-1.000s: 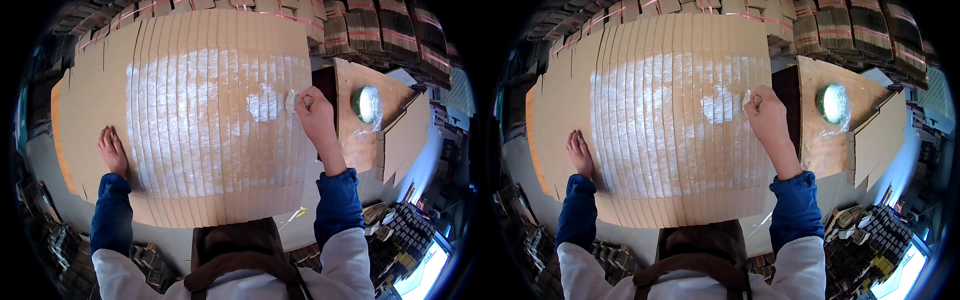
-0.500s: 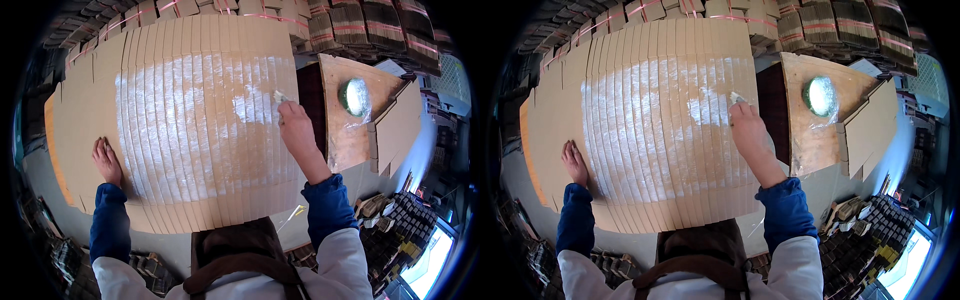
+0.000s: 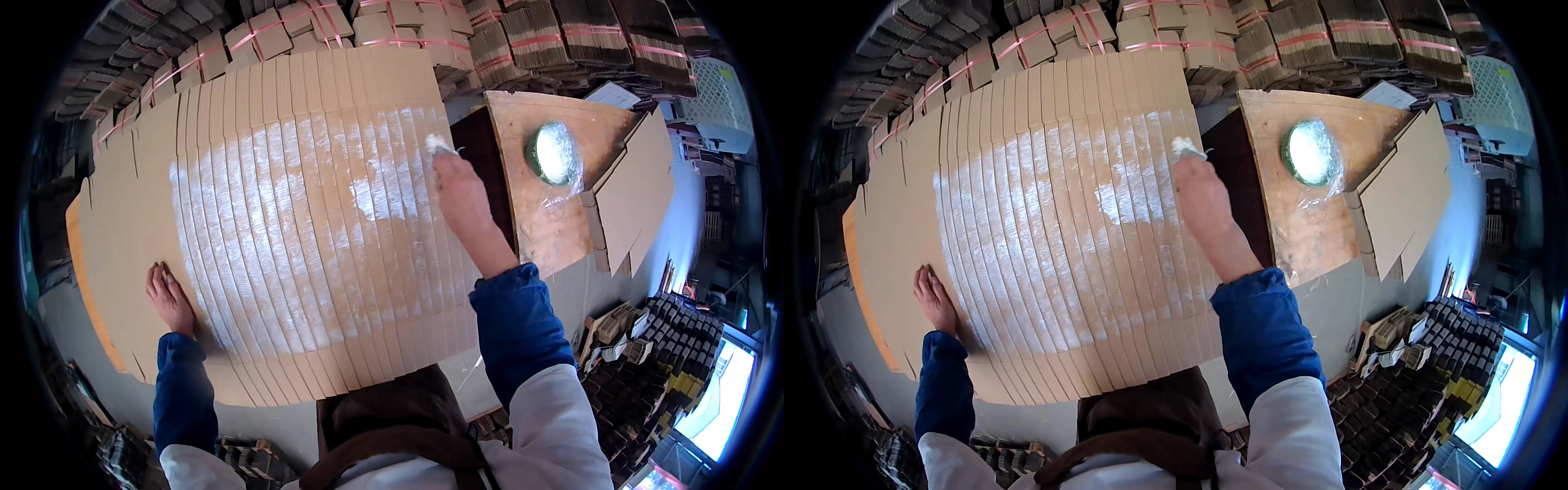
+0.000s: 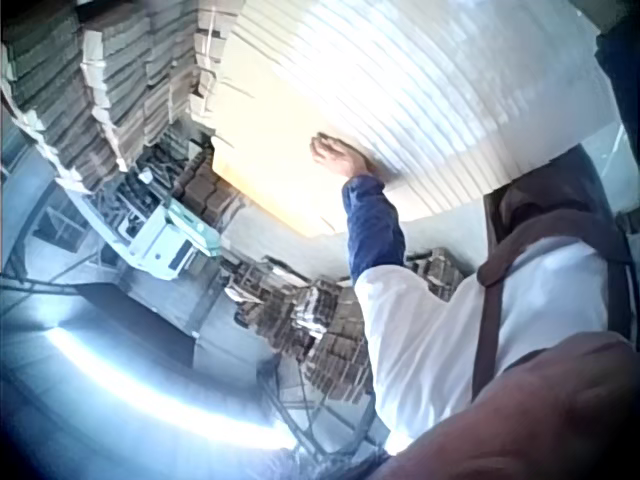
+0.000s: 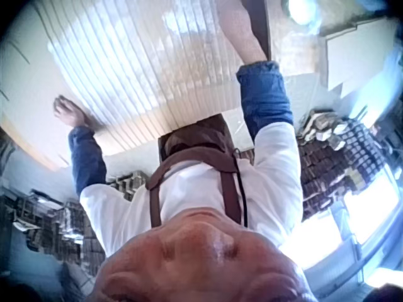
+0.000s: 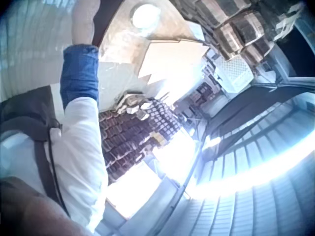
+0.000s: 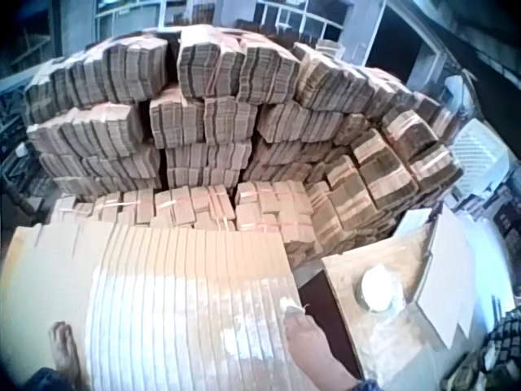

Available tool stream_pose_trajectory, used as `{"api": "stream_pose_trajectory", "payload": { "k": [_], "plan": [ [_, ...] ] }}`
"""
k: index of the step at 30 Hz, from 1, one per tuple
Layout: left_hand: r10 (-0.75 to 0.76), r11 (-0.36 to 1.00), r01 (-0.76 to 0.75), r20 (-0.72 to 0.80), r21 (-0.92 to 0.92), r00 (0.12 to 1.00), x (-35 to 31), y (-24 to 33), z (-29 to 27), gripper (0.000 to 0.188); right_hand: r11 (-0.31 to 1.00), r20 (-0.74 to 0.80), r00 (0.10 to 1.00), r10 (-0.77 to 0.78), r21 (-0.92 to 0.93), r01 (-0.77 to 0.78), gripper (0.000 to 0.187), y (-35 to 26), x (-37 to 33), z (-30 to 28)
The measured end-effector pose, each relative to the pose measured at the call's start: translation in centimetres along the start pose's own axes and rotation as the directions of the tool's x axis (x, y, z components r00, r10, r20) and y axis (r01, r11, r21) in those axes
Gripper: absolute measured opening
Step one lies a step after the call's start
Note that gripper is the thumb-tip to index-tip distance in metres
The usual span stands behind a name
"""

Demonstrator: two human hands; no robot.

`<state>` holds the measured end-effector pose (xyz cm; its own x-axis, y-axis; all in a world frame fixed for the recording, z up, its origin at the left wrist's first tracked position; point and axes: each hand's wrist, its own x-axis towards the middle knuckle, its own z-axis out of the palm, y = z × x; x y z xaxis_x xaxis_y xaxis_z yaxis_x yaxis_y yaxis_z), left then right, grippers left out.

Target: The person uses a small tool to spread a white adhesive substance in parallel lines across a large flat cardboard sheet. The person repeatedly dips the tool into a container to reload the adhesive and continues the application process.

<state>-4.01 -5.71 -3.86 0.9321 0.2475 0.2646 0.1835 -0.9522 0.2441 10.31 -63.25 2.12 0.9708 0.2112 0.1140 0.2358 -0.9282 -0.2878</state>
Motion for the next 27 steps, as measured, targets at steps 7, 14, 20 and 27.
{"api": "stream_pose_trajectory", "payload": {
  "k": [7, 14, 20, 27],
  "plan": [
    [0.007, 1.0, -0.007, 0.0, 0.022, 1.0, -0.1, -0.3, 0.7, 0.035, 0.991, -0.084, 0.995, 0.047, 0.126, -0.036, 0.025, 3.5, 2.5, -0.1],
    [-0.009, 1.0, 0.008, 0.01, 0.025, 1.0, 0.3, 0.5, -0.2, 0.034, 0.978, -0.033, 0.999, 0.043, 0.208, -0.035, 0.021, 2.4, 4.7, -1.6],
    [-0.012, 1.0, 0.012, -0.002, 0.021, 1.0, 0.0, 0.0, -0.3, 0.034, 0.949, 0.007, 0.995, -0.098, 0.3, 0.092, 0.022, -7.8, -2.9, -2.4],
    [-0.011, 1.0, 0.011, 0.008, -0.007, 1.0, 0.1, 0.3, -0.4, 0.034, 0.95, 0.076, 0.994, 0.076, 0.297, -0.095, 0.024, -10.7, -6.7, -1.3]
  ]
}}
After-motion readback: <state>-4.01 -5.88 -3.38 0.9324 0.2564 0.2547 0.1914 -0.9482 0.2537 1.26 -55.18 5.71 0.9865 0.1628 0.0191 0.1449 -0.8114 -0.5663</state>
